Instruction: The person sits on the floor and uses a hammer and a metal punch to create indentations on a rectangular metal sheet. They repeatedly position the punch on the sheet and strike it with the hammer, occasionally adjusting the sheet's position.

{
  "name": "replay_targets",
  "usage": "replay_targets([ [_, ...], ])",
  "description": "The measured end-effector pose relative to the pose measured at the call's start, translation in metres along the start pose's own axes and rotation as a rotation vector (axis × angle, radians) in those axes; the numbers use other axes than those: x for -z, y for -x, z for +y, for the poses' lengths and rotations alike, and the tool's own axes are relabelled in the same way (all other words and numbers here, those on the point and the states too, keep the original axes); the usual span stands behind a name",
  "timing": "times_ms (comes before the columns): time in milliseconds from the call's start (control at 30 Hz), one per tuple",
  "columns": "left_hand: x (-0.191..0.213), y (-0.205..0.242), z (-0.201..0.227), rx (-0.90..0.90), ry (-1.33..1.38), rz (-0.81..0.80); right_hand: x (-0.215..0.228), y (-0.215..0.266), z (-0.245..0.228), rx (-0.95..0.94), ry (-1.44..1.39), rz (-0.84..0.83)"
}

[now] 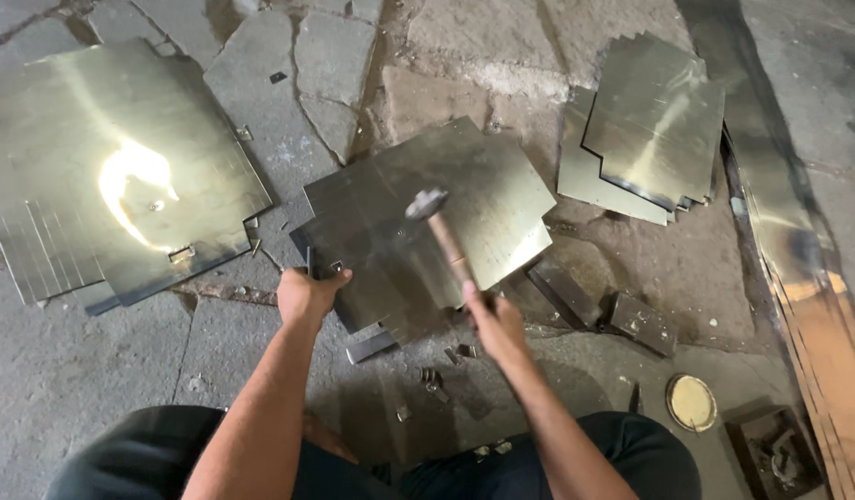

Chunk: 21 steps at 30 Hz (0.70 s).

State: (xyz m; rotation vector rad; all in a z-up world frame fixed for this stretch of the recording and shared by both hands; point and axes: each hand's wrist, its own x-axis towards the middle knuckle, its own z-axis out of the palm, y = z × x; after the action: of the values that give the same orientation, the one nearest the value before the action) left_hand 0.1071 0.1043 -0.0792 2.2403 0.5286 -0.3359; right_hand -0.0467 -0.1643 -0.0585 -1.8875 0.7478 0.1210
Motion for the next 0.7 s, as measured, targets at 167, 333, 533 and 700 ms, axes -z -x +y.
replay_targets([
  [167,0.006,0.004,0.006,0.094,0.164,-0.175,0.099,0.015,0.015,-0.081,0.065,0.195],
  [333,0.016,0.002,0.026,-0.076,0.547,-0.281,0.201,0.007,0.114,-0.107,0.608,0.26],
  [533,0.088,0.052,0.085,-0.265,0.884,-0.202,0.195,-0.03,0.193,-0.051,0.216,0.312],
  [700,0.163,0.082,0.098,-0.306,1.151,0.008,0.199,-0.039,0.154,-0.365,0.667,0.16],
])
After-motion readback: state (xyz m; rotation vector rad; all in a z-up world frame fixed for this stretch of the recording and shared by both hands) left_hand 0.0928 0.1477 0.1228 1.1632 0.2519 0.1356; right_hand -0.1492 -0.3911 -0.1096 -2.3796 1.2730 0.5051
